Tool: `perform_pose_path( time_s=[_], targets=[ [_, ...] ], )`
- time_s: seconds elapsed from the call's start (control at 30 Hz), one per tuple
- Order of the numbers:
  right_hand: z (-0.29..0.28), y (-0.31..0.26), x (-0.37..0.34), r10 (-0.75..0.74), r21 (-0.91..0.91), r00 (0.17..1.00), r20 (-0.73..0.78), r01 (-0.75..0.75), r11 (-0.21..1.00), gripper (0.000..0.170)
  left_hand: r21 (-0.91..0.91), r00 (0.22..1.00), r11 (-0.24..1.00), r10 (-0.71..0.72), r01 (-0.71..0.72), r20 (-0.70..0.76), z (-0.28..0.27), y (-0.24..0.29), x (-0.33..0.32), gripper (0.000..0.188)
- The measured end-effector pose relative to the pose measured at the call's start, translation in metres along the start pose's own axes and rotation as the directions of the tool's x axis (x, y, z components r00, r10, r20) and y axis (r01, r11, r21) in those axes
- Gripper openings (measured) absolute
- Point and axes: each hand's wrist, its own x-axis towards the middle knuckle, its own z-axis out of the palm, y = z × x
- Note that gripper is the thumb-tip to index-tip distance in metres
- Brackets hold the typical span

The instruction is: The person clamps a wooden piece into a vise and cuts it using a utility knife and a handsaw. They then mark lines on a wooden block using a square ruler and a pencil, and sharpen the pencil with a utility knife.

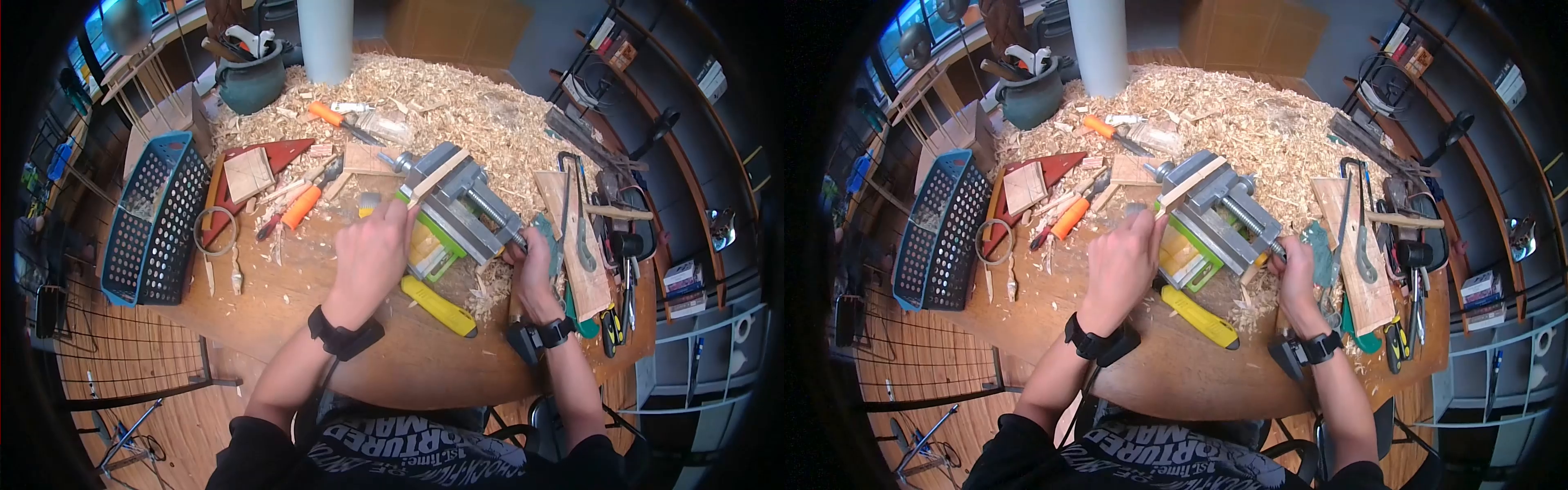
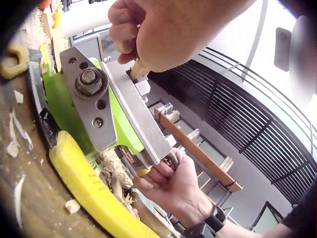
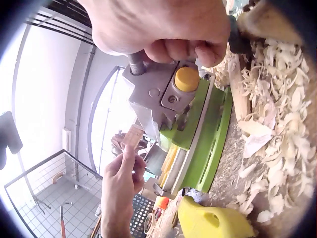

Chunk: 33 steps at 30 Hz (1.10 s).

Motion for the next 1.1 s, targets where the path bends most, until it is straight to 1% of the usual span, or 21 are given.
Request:
perform_pose_path(
  time_s=[0.17, 0.23, 0.27, 0.33, 0.37, 0.43, 0.47, 0.53, 0.57, 0.63, 0.67, 0.73, 0.77, 0.83, 0.87, 0.93, 0.97, 1.03, 1.07, 1.1],
  targets=[
    [-0.009, -0.007, -0.007, 0.014, -0.04, 0.998, 0.06, -0.012, 0.999, 0.037, -0.017, 1.0, 1.0, -0.001, 0.001, -0.003, -0.003, 0.0, 0.0, 0.026],
    [-0.018, -0.007, -0.009, 0.016, -0.184, 0.992, 0.129, 0.008, 0.983, 0.038, -0.015, 1.0, 1.0, 0.004, -0.004, -0.002, -0.004, 0.0, 0.0, 0.026],
    [-0.021, -0.008, -0.011, 0.017, -0.185, 0.991, 0.131, 0.008, 0.983, 0.038, -0.015, 1.0, 1.0, 0.002, -0.002, -0.004, -0.004, 0.0, 0.0, 0.026],
    [-0.024, -0.012, -0.016, 0.011, -0.308, 0.99, 0.143, 0.034, 0.951, 0.037, -0.022, 0.999, 1.0, -0.017, 0.018, 0.027, -0.004, 0.0, 0.0, 0.026],
    [-0.022, -0.018, -0.02, 0.012, -0.308, 0.99, 0.143, 0.033, 0.951, 0.037, -0.022, 0.999, 1.0, -0.017, 0.018, 0.027, -0.005, 0.0, 0.0, 0.026],
    [-0.017, -0.031, -0.029, 0.03, -0.381, 0.99, 0.138, 0.026, 0.924, 0.038, -0.037, 0.999, 0.999, -0.014, 0.015, 0.035, -0.006, 0.0, 0.0, 0.025],
    [-0.018, -0.032, -0.03, 0.029, -0.381, 0.99, 0.14, 0.026, 0.924, 0.038, -0.036, 0.999, 0.999, -0.015, 0.016, 0.034, -0.005, -0.001, 0.0, 0.025],
    [-0.021, -0.034, -0.03, 0.035, -0.542, 0.988, 0.148, 0.051, 0.839, 0.035, -0.041, 1.0, 0.999, -0.005, 0.006, 0.023, -0.004, -0.002, -0.001, 0.026],
    [-0.021, -0.036, -0.03, 0.035, -0.543, 0.988, 0.15, 0.052, 0.838, 0.035, -0.041, 1.0, 0.999, -0.007, 0.008, 0.022, -0.004, -0.002, 0.0, 0.026],
    [-0.023, -0.04, -0.027, 0.02, -0.627, 0.974, 0.227, 0.13, 0.768, 0.033, -0.034, 1.0, 0.999, -0.009, 0.01, 0.025, -0.004, -0.001, -0.001, 0.025],
    [-0.025, -0.04, -0.024, 0.021, -0.628, 0.974, 0.226, 0.129, 0.768, 0.033, -0.035, 1.0, 0.999, -0.009, 0.01, 0.026, -0.004, 0.0, -0.001, 0.025],
    [-0.03, -0.038, -0.016, 0.105, -0.676, 0.957, 0.269, 0.11, 0.729, 0.031, -0.031, 1.0, 0.999, -0.008, 0.009, 0.03, -0.004, -0.001, -0.001, 0.025],
    [-0.029, -0.037, -0.013, 0.104, -0.675, 0.957, 0.269, 0.11, 0.73, 0.031, -0.03, 1.0, 1.0, -0.007, 0.008, 0.03, -0.005, -0.001, 0.0, 0.025],
    [-0.028, -0.032, -0.007, 0.176, -0.501, 0.935, 0.307, 0.002, 0.865, 0.028, -0.024, 0.999, 1.0, -0.001, 0.002, 0.043, -0.007, -0.001, 0.0, 0.025],
    [-0.028, -0.029, -0.005, 0.175, -0.501, 0.935, 0.308, 0.003, 0.866, 0.028, -0.023, 0.999, 1.0, -0.001, 0.002, 0.042, -0.007, -0.001, 0.0, 0.025],
    [-0.027, -0.023, 0.0, 0.221, -0.375, 0.939, 0.265, -0.111, 0.92, 0.029, -0.024, 0.999, 1.0, 0.007, -0.006, 0.041, -0.008, -0.001, 0.0, 0.025],
    [-0.027, -0.019, 0.002, 0.221, -0.376, 0.938, 0.268, -0.11, 0.92, 0.029, -0.022, 0.999, 1.0, 0.005, -0.004, 0.039, -0.008, -0.002, 0.001, 0.025],
    [-0.029, -0.01, 0.002, 0.139, -0.258, 0.951, 0.277, -0.066, 0.964, 0.032, -0.007, 1.0, 1.0, 0.007, -0.007, 0.028, -0.007, -0.001, 0.0, 0.025],
    [-0.031, -0.007, 0.003, 0.144, -0.262, 0.95, 0.276, -0.07, 0.963, 0.032, -0.01, 1.0, 1.0, 0.004, -0.003, 0.031, -0.006, -0.001, -0.001, 0.025],
    [-0.032, -0.004, 0.004, 0.138, -0.224, 0.948, 0.285, -0.074, 0.972, 0.032, -0.002, 0.999, 1.0, 0.002, -0.002, 0.037, -0.006, -0.001, 0.0, 0.025]
  ],
)
